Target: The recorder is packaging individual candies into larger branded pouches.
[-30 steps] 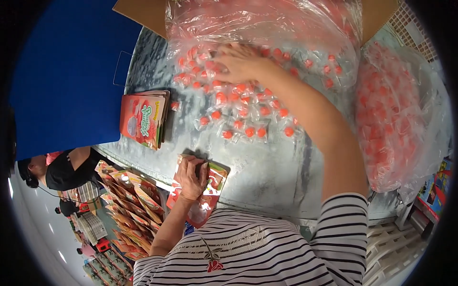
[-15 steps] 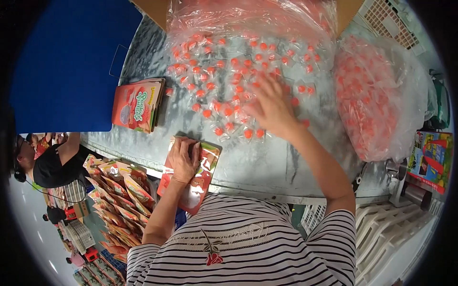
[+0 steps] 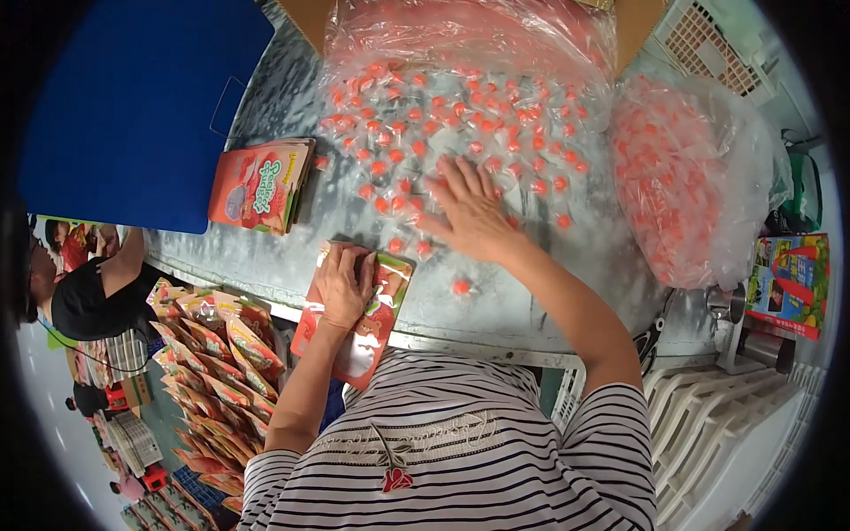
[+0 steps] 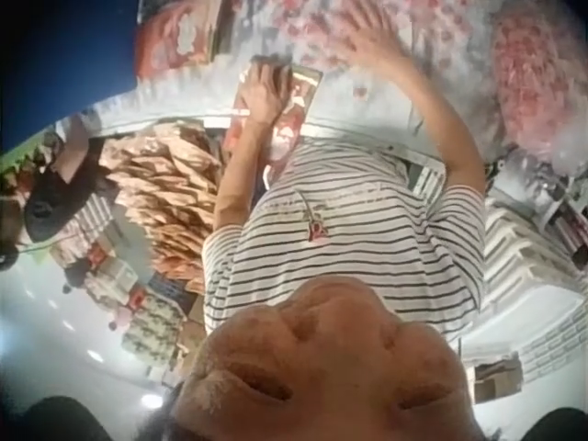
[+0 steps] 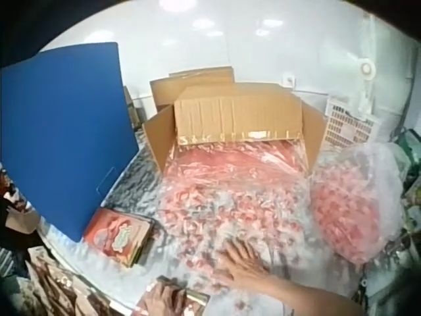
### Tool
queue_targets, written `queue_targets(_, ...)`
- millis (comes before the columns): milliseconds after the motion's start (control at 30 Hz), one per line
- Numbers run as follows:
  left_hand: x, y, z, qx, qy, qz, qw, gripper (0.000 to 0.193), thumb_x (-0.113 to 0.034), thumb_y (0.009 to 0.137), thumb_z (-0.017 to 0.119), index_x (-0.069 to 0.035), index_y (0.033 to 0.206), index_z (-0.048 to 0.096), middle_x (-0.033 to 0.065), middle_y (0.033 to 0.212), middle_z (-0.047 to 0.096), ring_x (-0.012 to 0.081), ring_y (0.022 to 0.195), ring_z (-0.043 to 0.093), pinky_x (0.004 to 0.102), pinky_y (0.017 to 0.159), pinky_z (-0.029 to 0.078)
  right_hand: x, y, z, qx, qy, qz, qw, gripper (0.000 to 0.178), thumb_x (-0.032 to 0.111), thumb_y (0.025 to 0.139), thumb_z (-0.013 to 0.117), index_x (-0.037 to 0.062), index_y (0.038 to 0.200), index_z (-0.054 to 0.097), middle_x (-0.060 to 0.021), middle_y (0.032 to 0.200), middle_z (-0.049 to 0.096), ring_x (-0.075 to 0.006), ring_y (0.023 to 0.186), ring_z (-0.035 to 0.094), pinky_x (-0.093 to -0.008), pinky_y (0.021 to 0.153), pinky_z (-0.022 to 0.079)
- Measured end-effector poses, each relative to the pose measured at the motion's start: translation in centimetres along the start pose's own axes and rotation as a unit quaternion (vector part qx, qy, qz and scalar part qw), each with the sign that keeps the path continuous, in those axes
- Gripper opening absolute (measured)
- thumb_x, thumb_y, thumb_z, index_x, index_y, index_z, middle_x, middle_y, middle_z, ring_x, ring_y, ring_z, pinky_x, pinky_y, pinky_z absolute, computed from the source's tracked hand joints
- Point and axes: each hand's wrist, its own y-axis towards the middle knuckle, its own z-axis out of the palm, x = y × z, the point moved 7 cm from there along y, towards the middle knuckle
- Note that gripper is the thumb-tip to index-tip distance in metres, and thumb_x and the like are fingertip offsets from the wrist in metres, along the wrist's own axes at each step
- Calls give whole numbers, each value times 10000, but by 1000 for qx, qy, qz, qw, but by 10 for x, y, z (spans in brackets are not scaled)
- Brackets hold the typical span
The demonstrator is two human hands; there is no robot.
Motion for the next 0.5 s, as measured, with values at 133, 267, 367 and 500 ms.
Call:
queue_targets(133,0,3,-1,-2,-23,8,1000,114,-143,849,653,-53,893,599,129,888,559,334,768,570,413,661,445,-32,-33,-39,-172,153,54,972,390,190,908,573,10,1251,527,-179,1341,492,-341,1283,416,-461,1085,288)
queue_targets(267,-3,6,-3,3,-11,7,1000,112,-135,852,649,-42,889,599,143,884,557,347,767,568,416,666,449,-11,-81,-56,-168,152,36,973,478,185,847,648,28,1275,504,-174,1357,480,-337,1284,420,-467,1071,314)
queue_targets(367,-2,5,-4,-6,-14,14,1000,115,-134,852,650,-36,886,599,148,887,559,350,766,567,419,663,448,49,-106,-35,-36,169,-45,984,615,283,819,690,41,1332,451,-176,1435,386,-358,1351,319,-509,1105,258)
queue_targets(500,-6,7,-3,-10,2,24,1000,102,-129,843,659,-46,873,607,119,882,567,313,758,577,402,657,464,68,-117,6,61,46,-133,988,758,378,776,725,44,1375,400,-173,1489,292,-368,1399,213,-541,1130,194)
